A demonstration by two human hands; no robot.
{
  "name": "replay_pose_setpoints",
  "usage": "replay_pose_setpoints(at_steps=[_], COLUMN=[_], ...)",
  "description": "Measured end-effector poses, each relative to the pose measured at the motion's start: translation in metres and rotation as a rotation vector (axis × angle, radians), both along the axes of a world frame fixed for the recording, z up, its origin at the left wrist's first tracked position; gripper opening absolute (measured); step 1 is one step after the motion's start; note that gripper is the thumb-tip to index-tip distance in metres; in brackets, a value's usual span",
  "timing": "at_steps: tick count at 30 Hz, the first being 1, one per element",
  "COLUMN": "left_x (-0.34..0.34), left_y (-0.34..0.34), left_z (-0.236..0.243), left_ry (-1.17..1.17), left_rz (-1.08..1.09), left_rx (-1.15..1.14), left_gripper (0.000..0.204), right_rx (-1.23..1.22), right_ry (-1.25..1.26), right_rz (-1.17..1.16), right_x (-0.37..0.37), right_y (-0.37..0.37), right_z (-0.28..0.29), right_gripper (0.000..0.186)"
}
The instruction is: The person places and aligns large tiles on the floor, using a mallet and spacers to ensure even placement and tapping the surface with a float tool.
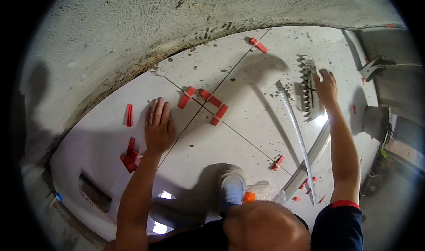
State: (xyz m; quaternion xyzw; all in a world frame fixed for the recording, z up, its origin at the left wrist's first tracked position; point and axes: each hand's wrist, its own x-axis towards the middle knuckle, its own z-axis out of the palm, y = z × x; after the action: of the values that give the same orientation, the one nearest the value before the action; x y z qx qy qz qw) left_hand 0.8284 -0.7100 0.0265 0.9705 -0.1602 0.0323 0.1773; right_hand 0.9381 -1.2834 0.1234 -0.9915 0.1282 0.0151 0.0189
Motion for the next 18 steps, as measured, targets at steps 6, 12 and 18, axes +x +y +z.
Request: replay_pose_setpoints(at_steps=[6,12,18], left_x=[-0.001,0.000,-0.001], left_y=[0.001,-0.001,-0.001], left_z=[-0.002,-0.003,-0.003], left_ry=[-0.011,0.010,-0.005], left_rz=[-0.005,-0.005,-0.028], left_rx=[0.022,0.070,0.030], left_gripper=[0.052,0.054,0.057], right_rx=[0.342,0.343,0.409], right_ry=[-0.033,-0.099,0.041], right_rz=[0.229,0.215,0.184], right_x=[0.036,0.072,0.108], right_y=[0.121,0.148,0.155], right_z=[-0.026,-0.047,-0.067], right_gripper=[0.039,0.042,0.047])
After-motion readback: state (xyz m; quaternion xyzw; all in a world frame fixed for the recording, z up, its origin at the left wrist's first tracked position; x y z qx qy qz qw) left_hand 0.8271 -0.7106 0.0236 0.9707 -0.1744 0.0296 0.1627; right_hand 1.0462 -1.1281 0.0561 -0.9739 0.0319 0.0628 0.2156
